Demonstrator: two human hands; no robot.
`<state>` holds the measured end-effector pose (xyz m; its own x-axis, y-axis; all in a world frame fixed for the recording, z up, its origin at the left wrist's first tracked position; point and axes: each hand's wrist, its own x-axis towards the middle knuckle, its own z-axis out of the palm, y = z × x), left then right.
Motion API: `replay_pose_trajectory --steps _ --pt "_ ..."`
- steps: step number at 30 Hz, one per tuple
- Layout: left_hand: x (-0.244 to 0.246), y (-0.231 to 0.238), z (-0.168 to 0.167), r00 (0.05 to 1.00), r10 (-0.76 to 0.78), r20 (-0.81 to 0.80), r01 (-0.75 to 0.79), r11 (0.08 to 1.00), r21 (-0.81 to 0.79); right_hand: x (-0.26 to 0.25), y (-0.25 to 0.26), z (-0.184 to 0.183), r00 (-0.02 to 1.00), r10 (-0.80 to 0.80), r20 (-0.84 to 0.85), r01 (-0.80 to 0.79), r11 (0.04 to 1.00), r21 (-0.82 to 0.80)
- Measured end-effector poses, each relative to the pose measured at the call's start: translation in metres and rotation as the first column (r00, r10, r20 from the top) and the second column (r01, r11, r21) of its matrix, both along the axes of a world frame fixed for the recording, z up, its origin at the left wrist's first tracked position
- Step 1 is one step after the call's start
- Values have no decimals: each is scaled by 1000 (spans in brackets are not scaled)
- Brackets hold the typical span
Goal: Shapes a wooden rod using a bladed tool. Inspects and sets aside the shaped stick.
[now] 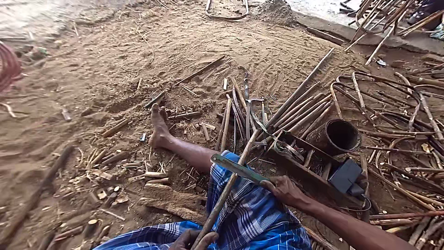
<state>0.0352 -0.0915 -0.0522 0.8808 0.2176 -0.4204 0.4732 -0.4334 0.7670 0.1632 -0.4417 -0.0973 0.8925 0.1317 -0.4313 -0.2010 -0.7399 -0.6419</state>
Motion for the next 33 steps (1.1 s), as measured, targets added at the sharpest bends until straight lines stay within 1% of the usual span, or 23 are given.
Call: replay_pose_trajectory --steps 1,2,4,5,6,8,9,10,12,13,16,18,20,21,23,24,25,27,28,30,31,32,33 --pt "3 -2 -1 1000 22 -12 -22 1000 1 -5 2 5 998 43 -36 -45 998 -41" --pt "6 -4 -3 999 47 -16 -47 999 -1 -3 -3 7 998 3 -58 -6 998 -55" --pt "9 -10 -8 997 70 -10 -70 998 4 7 -18 -10 981 -190 -35 189 982 -25" --pt "9 -14 -9 998 68 2 -68 997 21 3 -19 -19 973 -227 -35 227 974 -4" --pt "10 -17 -9 998 54 23 -55 997 59 -5 -14 -18 985 -165 -49 166 986 10" --pt "12 -19 -7 998 23 61 -34 985 169 -26 4 -1 993 108 -40 -109 994 -32" --pt "11 -20 -7 997 10 75 -26 976 218 -30 7 5 987 156 -39 -158 986 -57" --pt "10 -21 -7 996 -9 85 -14 965 263 -25 7 7 995 79 -63 -83 995 -53" --pt "10 -25 -4 994 -52 100 16 943 332 -9 -1 -9 977 -197 -81 194 980 -36" --pt "10 -27 -3 992 -61 107 20 936 352 -7 0 -16 965 -254 -69 252 967 -38" --pt "5 -22 -4 995 -43 90 9 937 349 -20 6 -8 990 -95 -104 92 995 -36" --pt "2 -21 -5 994 -61 86 27 937 350 -10 -8 0 986 -126 -112 124 992 -25" --pt "2 -25 -6 994 -59 97 20 930 368 0 -14 -13 972 -215 -93 217 976 8" --pt "2 -25 -6 994 -55 99 14 927 376 -5 -9 -13 979 -175 -109 178 984 20" --pt "3 -22 -5 994 -46 97 6 926 377 -23 3 -2 993 21 -120 -20 1000 6" --pt "2 -22 -5 994 -48 98 8 927 375 -25 2 3 990 47 -134 -46 999 6" --pt "1 -23 -4 994 -52 93 13 928 373 -20 -3 5 990 2 -140 1 1000 18" --pt "2 -26 -6 995 -48 87 10 923 386 -10 -10 -10 980 -136 -148 145 988 53" --pt "3 -28 -6 995 -44 90 5 918 396 -16 -8 -15 982 -118 -147 131 988 84" --pt "6 -28 -4 993 -52 108 1 906 423 -36 8 -1 984 127 -128 -114 988 100" --pt "5 -29 -4 991 -59 117 2 901 435 -43 13 7 971 206 -125 -198 978 73" --pt "4 -30 -3 988 -74 135 4 890 455 -39 13 13 977 160 -138 -155 987 45" --pt "4 -31 -3 980 -106 171 8 871 491 -28 9 14 988 21 -150 -18 1000 20"
